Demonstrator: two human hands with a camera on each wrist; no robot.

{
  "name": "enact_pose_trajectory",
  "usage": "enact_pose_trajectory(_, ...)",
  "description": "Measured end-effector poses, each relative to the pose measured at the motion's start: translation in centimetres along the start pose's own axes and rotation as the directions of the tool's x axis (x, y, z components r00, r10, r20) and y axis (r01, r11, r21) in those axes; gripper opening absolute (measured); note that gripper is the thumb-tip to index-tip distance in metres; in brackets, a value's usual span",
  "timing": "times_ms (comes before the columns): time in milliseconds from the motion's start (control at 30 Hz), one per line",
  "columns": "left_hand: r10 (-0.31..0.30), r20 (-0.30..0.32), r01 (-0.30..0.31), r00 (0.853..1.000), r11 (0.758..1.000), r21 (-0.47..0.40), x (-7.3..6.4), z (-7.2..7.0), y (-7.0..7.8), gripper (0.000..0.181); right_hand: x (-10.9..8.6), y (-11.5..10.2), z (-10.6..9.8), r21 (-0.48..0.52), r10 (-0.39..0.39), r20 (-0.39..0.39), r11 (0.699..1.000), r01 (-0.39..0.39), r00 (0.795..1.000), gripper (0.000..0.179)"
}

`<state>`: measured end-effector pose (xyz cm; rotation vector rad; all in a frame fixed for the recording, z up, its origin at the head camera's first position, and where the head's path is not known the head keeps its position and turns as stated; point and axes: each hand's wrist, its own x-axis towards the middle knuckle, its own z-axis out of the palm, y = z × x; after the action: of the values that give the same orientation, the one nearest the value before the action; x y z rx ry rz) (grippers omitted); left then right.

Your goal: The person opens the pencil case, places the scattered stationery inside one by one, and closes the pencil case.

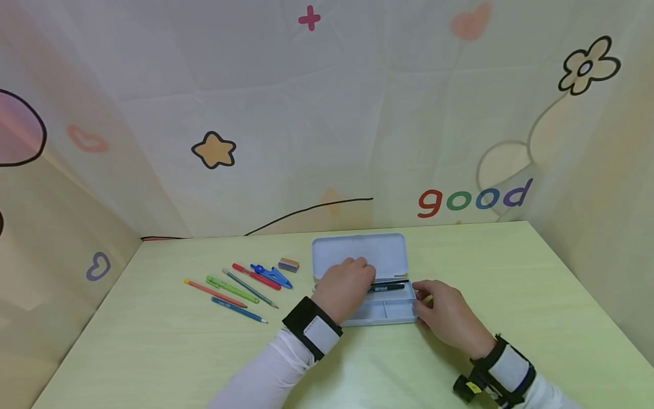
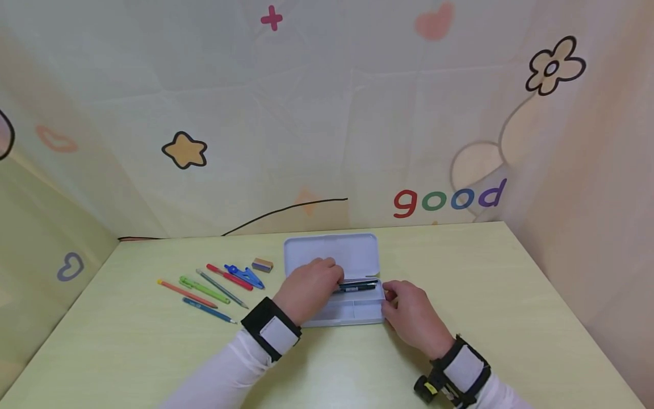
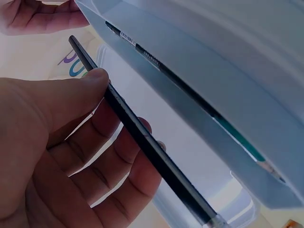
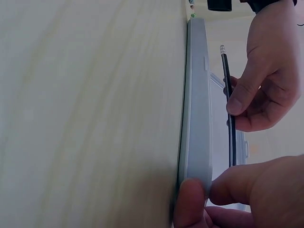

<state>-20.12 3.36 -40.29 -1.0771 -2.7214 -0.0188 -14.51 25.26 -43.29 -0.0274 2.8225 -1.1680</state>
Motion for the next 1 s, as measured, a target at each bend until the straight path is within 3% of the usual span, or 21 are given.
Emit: enact_pose_trajectory(1000, -0.006, 0.022, 0.006, 1.0, 1.0, -0.013, 0.4, 1.6, 0.8, 0.01, -0.2, -0.1, -0.1, -0.001, 0.003, -0.006, 1.0, -0.003, 1.0, 0.041)
